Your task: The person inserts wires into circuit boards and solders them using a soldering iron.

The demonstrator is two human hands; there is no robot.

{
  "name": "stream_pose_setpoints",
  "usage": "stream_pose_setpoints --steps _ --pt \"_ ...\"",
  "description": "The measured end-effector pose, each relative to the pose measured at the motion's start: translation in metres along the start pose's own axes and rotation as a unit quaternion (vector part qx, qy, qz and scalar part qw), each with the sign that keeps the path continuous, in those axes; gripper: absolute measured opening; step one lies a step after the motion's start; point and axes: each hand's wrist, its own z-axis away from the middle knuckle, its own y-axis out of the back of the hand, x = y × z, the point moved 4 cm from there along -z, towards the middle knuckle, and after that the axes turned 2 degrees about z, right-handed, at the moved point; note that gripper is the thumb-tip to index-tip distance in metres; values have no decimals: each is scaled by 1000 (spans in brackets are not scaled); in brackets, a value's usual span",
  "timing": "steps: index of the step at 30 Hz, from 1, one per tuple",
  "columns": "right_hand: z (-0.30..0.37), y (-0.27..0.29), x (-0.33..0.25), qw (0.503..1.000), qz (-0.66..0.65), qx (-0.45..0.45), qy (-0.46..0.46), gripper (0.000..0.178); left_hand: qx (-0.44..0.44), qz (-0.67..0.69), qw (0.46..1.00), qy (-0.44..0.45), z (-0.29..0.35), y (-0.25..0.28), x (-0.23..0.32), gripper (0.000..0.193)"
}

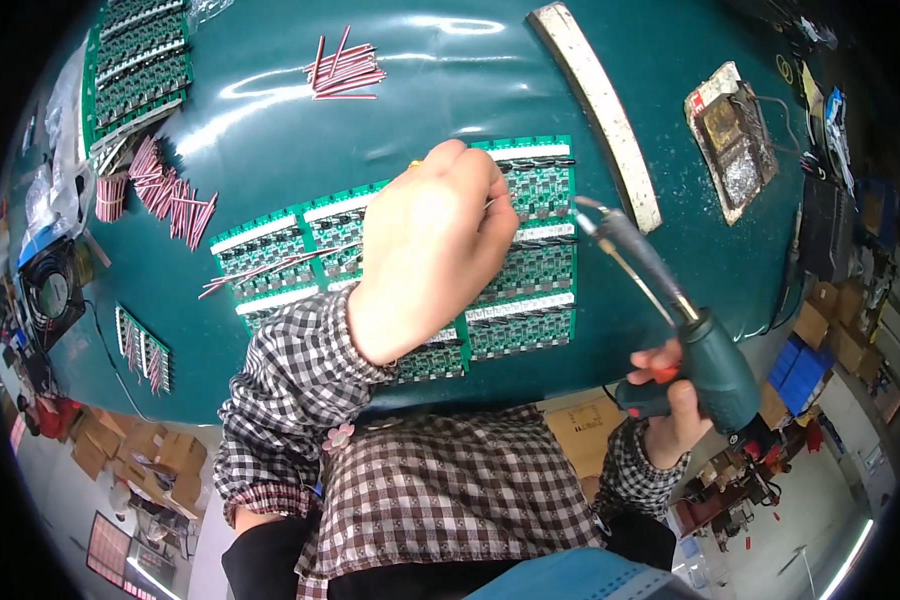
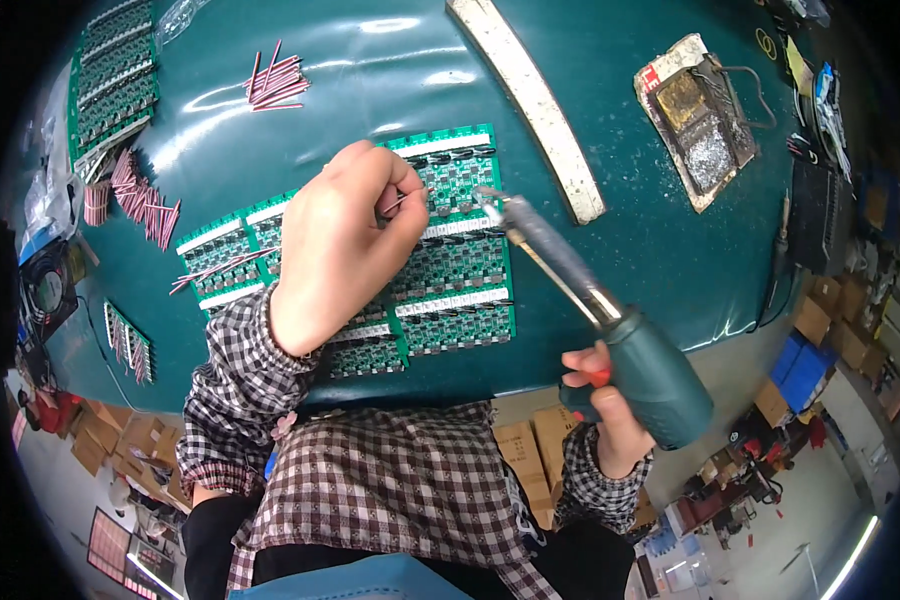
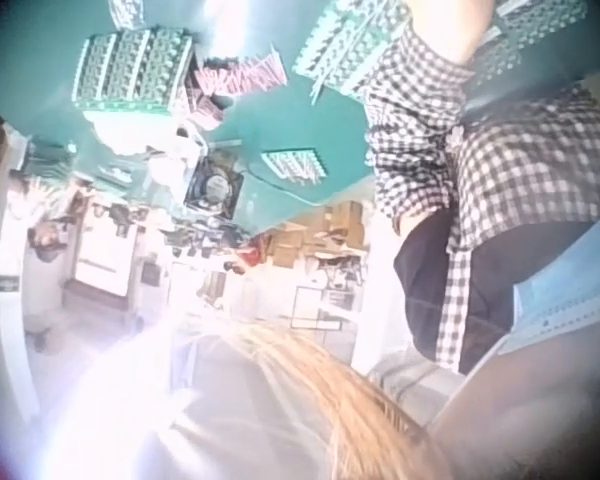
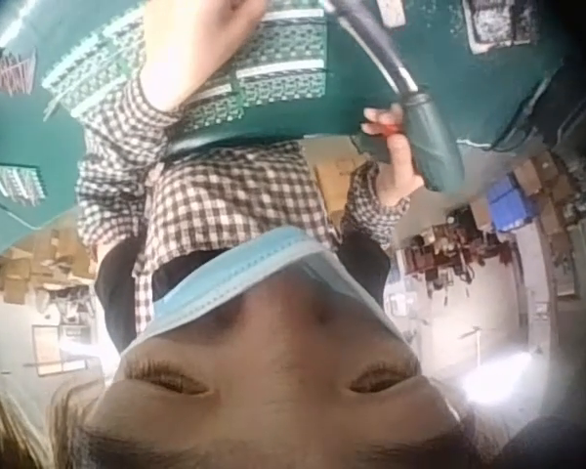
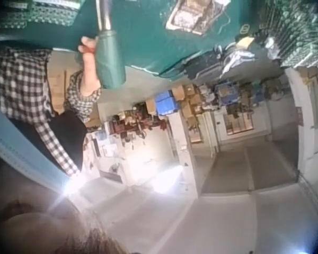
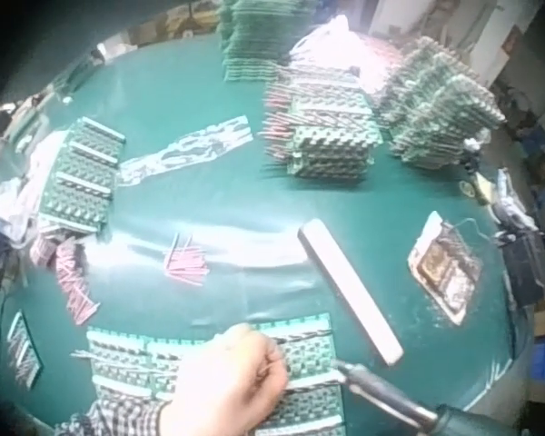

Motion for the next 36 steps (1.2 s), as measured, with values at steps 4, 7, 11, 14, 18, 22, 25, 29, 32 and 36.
stream_pose_setpoints --steps 4,7,11,14,18,22,25,29,32,36 --pt "-1 -13 7 997 15 -31 -65 44 -7 -9 1000 -10 0 0 -3 8" --pt "-3 -17 5 996 20 -29 -83 44 -12 -7 1000 -14 -1 1 -1 8" --pt "-5 -19 4 995 39 -21 -93 45 -27 -7 1000 -13 -2 1 -1 9" --pt "-5 -20 4 995 50 -30 -82 44 -35 -2 999 -10 -3 0 -1 10" --pt "-5 -22 4 994 61 -36 -83 43 -33 13 999 -3 -4 -1 -2 10" --pt "-4 -23 5 994 62 -28 -85 43 -38 22 999 7 -3 -2 -2 10" --pt "-4 -23 6 995 58 -18 -85 43 -24 20 1000 2 -3 -2 -3 10" --pt "-4 -24 5 995 59 -18 -83 43 -21 20 1000 4 -3 -2 -3 10" --pt "-4 -23 6 995 64 -20 -74 43 -20 16 1000 2 -3 -2 -3 10" --pt "-5 -23 7 995 66 -26 -76 45 -21 12 1000 0 -3 -4 -3 10"
